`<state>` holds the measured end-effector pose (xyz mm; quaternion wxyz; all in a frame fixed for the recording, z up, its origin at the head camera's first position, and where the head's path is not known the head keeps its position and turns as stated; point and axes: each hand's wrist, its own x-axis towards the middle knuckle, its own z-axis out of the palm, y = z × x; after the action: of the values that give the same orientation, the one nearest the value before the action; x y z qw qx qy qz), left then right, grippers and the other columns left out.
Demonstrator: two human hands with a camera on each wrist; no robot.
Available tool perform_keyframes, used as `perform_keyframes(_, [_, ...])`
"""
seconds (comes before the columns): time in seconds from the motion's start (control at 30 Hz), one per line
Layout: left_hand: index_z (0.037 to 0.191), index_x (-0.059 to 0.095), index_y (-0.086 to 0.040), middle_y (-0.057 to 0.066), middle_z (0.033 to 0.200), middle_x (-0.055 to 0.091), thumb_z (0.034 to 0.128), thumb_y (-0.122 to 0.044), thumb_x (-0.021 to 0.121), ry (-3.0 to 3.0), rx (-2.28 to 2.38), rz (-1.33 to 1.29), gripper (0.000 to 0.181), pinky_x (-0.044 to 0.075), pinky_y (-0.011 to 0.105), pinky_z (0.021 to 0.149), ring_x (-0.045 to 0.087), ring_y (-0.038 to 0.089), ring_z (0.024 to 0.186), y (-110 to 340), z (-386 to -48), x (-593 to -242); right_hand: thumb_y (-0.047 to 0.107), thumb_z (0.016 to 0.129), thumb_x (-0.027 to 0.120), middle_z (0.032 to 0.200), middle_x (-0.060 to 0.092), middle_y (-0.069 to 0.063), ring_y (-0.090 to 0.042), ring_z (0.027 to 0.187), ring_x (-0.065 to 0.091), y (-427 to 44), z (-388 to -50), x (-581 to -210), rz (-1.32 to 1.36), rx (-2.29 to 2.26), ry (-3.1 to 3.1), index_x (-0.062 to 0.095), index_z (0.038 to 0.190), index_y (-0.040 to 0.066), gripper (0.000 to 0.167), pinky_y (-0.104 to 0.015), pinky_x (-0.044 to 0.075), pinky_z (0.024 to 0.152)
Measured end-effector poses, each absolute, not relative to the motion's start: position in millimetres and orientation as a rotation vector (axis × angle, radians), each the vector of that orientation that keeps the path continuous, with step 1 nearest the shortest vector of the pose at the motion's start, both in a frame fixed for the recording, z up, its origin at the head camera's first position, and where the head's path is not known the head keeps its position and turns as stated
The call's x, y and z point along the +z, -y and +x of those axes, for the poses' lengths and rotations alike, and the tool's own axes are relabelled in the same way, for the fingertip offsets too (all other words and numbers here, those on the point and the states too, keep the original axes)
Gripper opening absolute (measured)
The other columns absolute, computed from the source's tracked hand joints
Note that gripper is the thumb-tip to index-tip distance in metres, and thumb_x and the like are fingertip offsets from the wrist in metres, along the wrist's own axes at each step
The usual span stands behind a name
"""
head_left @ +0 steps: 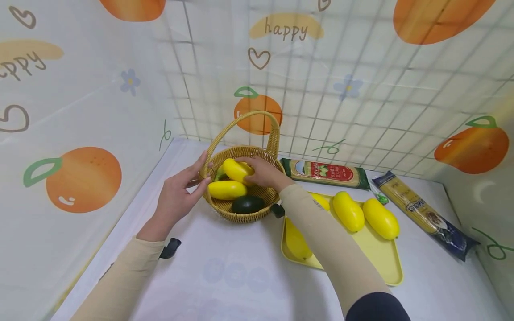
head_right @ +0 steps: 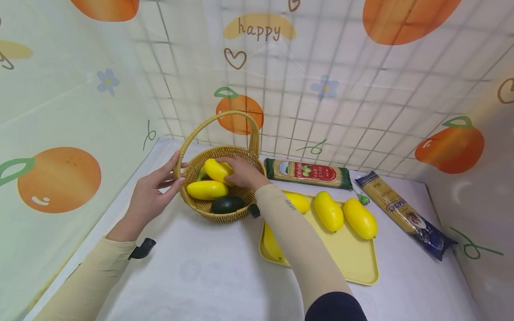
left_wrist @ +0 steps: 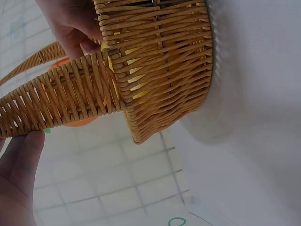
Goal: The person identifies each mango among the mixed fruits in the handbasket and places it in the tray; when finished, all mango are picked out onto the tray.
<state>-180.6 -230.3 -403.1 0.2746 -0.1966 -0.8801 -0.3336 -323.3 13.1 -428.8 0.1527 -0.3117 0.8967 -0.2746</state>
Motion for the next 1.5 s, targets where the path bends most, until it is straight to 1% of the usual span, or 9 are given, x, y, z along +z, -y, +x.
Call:
perform_keyframes(0.4, [0.157, 0.041, -0.026, 0.009, 0.128, 0.07, 0.091, -0.006, 0.076, 2.355, -0.903, -0.55, 0.078, 0.063, 0.039, 0.081, 0.072, 0.027, 0.106, 228.3, -181.3, -400.9, 0.031, 0.101, 0.065, 0.151, 0.046, -0.009, -0.027, 0.134, 0.048, -40.4, -311.6, -419.0, -0.892, -0.897, -2.586, 0.045, 0.153, 0.036, 0.056, -0.048, 0.049, 0.106])
perform_keyframes(0.57, [0.157, 0.042, -0.026, 0.008, 0.128, 0.07, 0.0912, -0.006, 0.076, 2.354, -0.901, -0.55, 0.076, 0.063, 0.038, 0.081, 0.072, 0.027, 0.106, 228.6, -181.1, -400.7, 0.03, 0.101, 0.065, 0.15, 0.047, -0.007, -0.027, 0.132, 0.049, -52.7, -303.7, -413.2, -0.909, -0.951, -2.575, 0.046, 0.153, 0.036, 0.055, -0.044, 0.051, 0.101])
perform_keyframes(0.7, [0.156, 0.043, -0.026, 0.01, 0.129, 0.07, 0.0913, -0.006, 0.076, 2.359, -0.901, -0.543, 0.075, 0.063, 0.038, 0.081, 0.072, 0.027, 0.104, 228.9, -180.7, -400.7, 0.028, 0.101, 0.066, 0.142, 0.05, -0.009, -0.027, 0.117, 0.053, -64.2, -296.3, -408.6, -0.938, -0.996, -2.576, 0.046, 0.153, 0.032, 0.056, -0.041, 0.052, 0.088])
perform_keyframes(0.87, [0.156, 0.043, -0.027, 0.011, 0.13, 0.069, 0.0914, -0.007, 0.076, 2.366, -0.898, -0.531, 0.075, 0.063, 0.038, 0.08, 0.073, 0.027, 0.103, 228.3, -181.0, -400.9, 0.026, 0.101, 0.066, 0.135, 0.054, -0.009, -0.027, 0.107, 0.052, -82.8, -281.9, -400.3, -0.918, -1.081, -2.557, 0.047, 0.152, 0.032, 0.055, -0.042, 0.05, 0.085])
perform_keyframes(0.93, [0.156, 0.043, -0.027, 0.011, 0.13, 0.069, 0.0915, -0.007, 0.076, 2.366, -0.898, -0.532, 0.075, 0.063, 0.038, 0.08, 0.073, 0.028, 0.103, 228.1, -181.0, -400.7, 0.026, 0.101, 0.066, 0.136, 0.054, -0.007, -0.026, 0.11, 0.053, -92.0, -274.8, -397.4, -0.891, -1.099, -2.558, 0.048, 0.152, 0.032, 0.055, -0.042, 0.051, 0.089])
perform_keyframes(1.07, [0.156, 0.042, -0.026, 0.012, 0.13, 0.069, 0.0916, -0.006, 0.076, 2.367, -0.897, -0.53, 0.076, 0.063, 0.039, 0.079, 0.073, 0.029, 0.103, 227.9, -180.2, -400.5, 0.025, 0.1, 0.067, 0.134, 0.055, -0.009, -0.028, 0.109, 0.057, -112.7, -257.6, -391.8, -0.868, -1.123, -2.564, 0.048, 0.152, 0.029, 0.055, -0.045, 0.055, 0.09])
perform_keyframes(1.23, [0.157, 0.042, -0.026, 0.013, 0.129, 0.069, 0.0915, -0.006, 0.076, 2.37, -0.894, -0.53, 0.076, 0.063, 0.039, 0.079, 0.072, 0.029, 0.104, 228.1, -179.4, -400.8, 0.022, 0.099, 0.068, 0.136, 0.058, -0.009, -0.031, 0.112, 0.059, -142.3, -236.0, -391.0, -0.84, -1.147, -2.59, 0.049, 0.152, 0.023, 0.056, -0.048, 0.055, 0.095])
perform_keyframes(1.37, [0.157, 0.042, -0.025, 0.013, 0.13, 0.069, 0.0913, -0.006, 0.076, 2.368, -0.886, -0.526, 0.076, 0.063, 0.039, 0.079, 0.072, 0.029, 0.104, 228.4, -179.0, -401.0, 0.023, 0.099, 0.069, 0.142, 0.054, -0.007, -0.03, 0.115, 0.058, -167.4, -217.8, -393.8, -0.757, -1.152, -2.627, 0.047, 0.153, 0.026, 0.058, -0.049, 0.056, 0.094])
perform_keyframes(1.5, [0.157, 0.042, -0.026, 0.013, 0.13, 0.068, 0.0915, -0.006, 0.076, 2.374, -0.885, -0.521, 0.076, 0.063, 0.04, 0.079, 0.073, 0.03, 0.103, 228.4, -179.2, -401.3, 0.026, 0.099, 0.069, 0.138, 0.054, -0.009, -0.03, 0.114, 0.059, -193.4, -200.0, -399.9, -0.667, -1.148, -2.673, 0.047, 0.153, 0.029, 0.058, -0.05, 0.056, 0.094])
